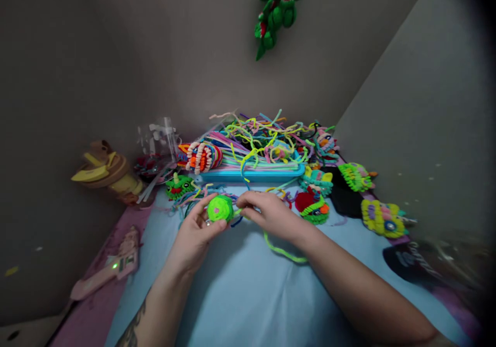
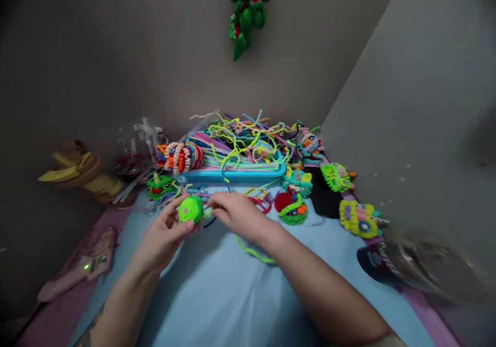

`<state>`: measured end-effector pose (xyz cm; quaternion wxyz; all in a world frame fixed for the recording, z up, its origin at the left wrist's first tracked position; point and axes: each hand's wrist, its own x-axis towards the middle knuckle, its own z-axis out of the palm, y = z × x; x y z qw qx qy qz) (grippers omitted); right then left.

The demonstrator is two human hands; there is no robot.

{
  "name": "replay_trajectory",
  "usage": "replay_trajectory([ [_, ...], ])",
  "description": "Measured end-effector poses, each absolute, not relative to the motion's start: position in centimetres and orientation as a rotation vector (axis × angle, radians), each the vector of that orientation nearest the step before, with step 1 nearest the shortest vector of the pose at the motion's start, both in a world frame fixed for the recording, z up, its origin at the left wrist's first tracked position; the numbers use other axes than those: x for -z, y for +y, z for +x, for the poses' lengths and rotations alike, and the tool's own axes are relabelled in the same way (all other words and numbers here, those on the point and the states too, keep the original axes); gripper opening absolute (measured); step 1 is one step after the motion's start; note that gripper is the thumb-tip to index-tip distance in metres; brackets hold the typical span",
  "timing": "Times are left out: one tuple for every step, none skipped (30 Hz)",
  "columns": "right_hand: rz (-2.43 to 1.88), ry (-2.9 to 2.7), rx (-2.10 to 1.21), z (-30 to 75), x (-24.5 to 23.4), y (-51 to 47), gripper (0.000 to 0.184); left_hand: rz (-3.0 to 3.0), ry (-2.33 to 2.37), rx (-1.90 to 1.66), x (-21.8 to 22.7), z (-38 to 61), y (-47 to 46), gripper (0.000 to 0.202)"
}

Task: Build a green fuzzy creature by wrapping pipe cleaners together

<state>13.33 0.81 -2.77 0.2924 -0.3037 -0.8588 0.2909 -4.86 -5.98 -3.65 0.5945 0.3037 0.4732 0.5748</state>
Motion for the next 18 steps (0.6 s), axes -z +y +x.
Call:
replay_trajectory([
  [-0.828, -2.31, -0.812, 13.5, 2.7, 0.9, 0.02, 0.717, 1.112, -1.337, 3.6, -4.9, -6.0, 0.065],
  [-0.841, -2.323, -0.839, 13.6, 2.6, 1.0, 0.023, 0.723, 1.122, -1.334, 3.6, -4.9, -6.0, 0.066],
  [-0.848, -2.333, -0.85, 13.8, 2.5, 1.1, 0.026, 0.725, 1.132, -1.33, 3.5, -5.0, -6.0, 0.068],
  [-0.853, -2.34, -0.844, 14.0, 2.3, 1.3, 0.028, 0.72, 1.143, -1.331, 3.3, -5.0, -6.0, 0.069],
  [-0.861, -2.348, -0.828, 14.3, 2.2, 1.4, 0.03, 0.711, 1.154, -1.346, 3.2, -5.1, -5.9, 0.07],
  [-0.873, -2.359, -0.809, 14.6, 2.0, 1.5, 0.03, 0.699, 1.167, -1.373, 3.1, -5.2, -5.9, 0.071],
  [-0.887, -2.372, -0.795, 14.9, 1.8, 1.6, 0.03, 0.687, 1.183, -1.41, 2.9, -5.4, -5.8, 0.072],
  [-0.906, -2.388, -0.787, 15.3, 1.6, 1.7, 0.029, 0.676, 1.2, -1.454, 2.8, -5.6, -5.8, 0.072],
  [-0.93, -2.399, -0.78, 15.7, 1.3, 1.8, 0.027, 0.669, 1.217, -1.503, 2.8, -5.8, -5.7, 0.072],
  [-0.955, -2.406, -0.762, 16.1, 1.1, 1.9, 0.025, 0.67, 1.233, -1.548, 2.8, -6.1, -5.6, 0.072],
  [-0.974, -2.411, -0.722, 16.5, 0.8, 2.1, 0.023, 0.678, 1.25, -1.578, 2.8, -6.4, -5.5, 0.072],
  [-0.981, -2.419, -0.662, 16.9, 0.6, 2.3, 0.021, 0.691, 1.267, -1.594, 2.9, -6.6, -5.4, 0.073],
  [-0.984, -2.426, -0.583, 17.2, 0.5, 2.5, 0.019, 0.707, 1.281, -1.6, 2.9, -6.8, -5.4, 0.073],
  [-0.989, -2.434, -0.495, 17.6, 0.4, 2.7, 0.018, 0.723, 1.292, -1.595, 3.0, -6.9, -5.3, 0.074],
  [-0.998, -2.441, -0.405, 18.0, 0.3, 3.0, 0.016, 0.736, 1.299, -1.582, 3.0, -7.0, -5.3, 0.074],
  [-1.019, -2.443, -0.317, 18.4, 0.2, 3.2, 0.016, 0.745, 1.3, -1.565, 3.1, -7.0, -5.4, 0.074],
  [-1.054, -2.435, -0.235, 18.8, 0.1, 3.5, 0.016, 0.751, 1.293, -1.547, 3.1, -7.0, -5.4, 0.074],
  [-1.096, -2.416, -0.163, 19.2, 0.1, 3.7, 0.016, 0.754, 1.28, -1.527, 3.1, -6.9, -5.5, 0.073],
])
